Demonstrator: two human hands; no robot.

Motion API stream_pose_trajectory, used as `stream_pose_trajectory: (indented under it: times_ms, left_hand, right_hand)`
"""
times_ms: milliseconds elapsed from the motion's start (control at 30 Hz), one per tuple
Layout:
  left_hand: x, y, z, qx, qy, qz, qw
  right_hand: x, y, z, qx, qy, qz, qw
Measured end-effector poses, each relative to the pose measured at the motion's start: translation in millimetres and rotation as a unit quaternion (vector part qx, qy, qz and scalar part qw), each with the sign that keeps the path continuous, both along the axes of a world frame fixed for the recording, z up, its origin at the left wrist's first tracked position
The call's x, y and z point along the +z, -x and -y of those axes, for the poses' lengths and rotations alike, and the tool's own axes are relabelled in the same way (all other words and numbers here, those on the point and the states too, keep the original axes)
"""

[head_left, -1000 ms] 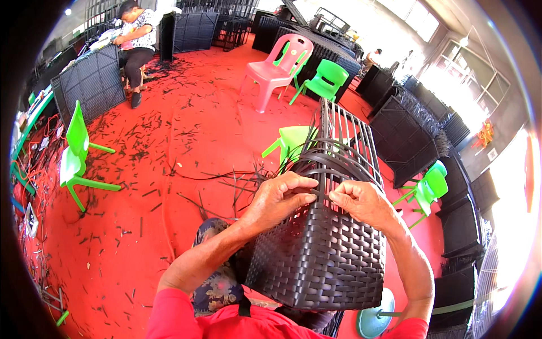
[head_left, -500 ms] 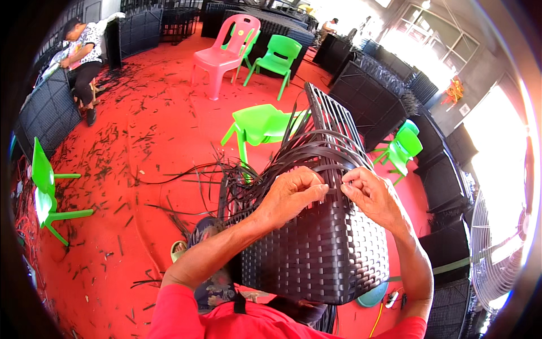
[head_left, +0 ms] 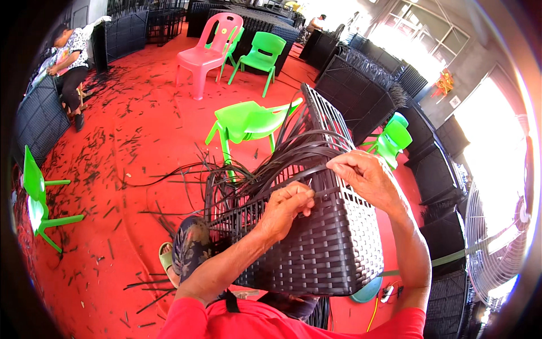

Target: The person weaves plastic rattan strips through a metal frame and tucks the strip ends into the woven pattern by hand.

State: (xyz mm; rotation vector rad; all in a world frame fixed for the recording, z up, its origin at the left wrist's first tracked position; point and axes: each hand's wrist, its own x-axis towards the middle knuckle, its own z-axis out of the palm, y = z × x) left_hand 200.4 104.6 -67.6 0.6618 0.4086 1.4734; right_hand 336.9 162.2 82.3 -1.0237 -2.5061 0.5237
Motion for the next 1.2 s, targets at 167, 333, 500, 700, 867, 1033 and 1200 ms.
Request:
stream_pose_trajectory:
  times_ms: [167, 333, 500, 700, 867, 1033, 1200]
  left_hand:
    - [-0.2, -3.5, 2.0, 0.051, -0.043, -0.044, 0.997]
    - [-14.2, 2.3, 6.2, 0.027, 0.054, -0.018, 0.998]
    - [-22.5, -0.2, 0.2, -0.029, 0.037, 0.009, 0.999]
    - [-33.8, -2.8, -10.2, -0.073, 0.031, 0.043, 0.996]
    - [-7.6, 0.1, -10.9, -0.082, 0.02, -0.027, 0.996]
    - [12.1, 0.9, -28.0, -0.218, -0.006, -0.17, 0.961]
    - [2.5, -6.2, -48.1, -0.309, -0.019, -0.092, 0.947]
  right_hand:
    - [2.5, -11.8, -5.0, 0.012, 0.012, 0.018, 1.0]
    - [6.5, -9.2, -2.0, -0.01, -0.007, 0.068, 0.998]
    - [1.2, 5.3, 3.7, 0.047, -0.017, 0.087, 0.995]
    - [1.4, 8.8, -3.1, 0.025, 0.046, 0.27, 0.961]
    - [8.3, -11.0, -6.9, -0.078, 0.167, 0.13, 0.974]
    - [5.4, -23.6, -7.9, -0.094, 0.149, 0.138, 0.975]
    - [2.9, -7.9, 2.8, -0.089, -0.018, 0.275, 0.957]
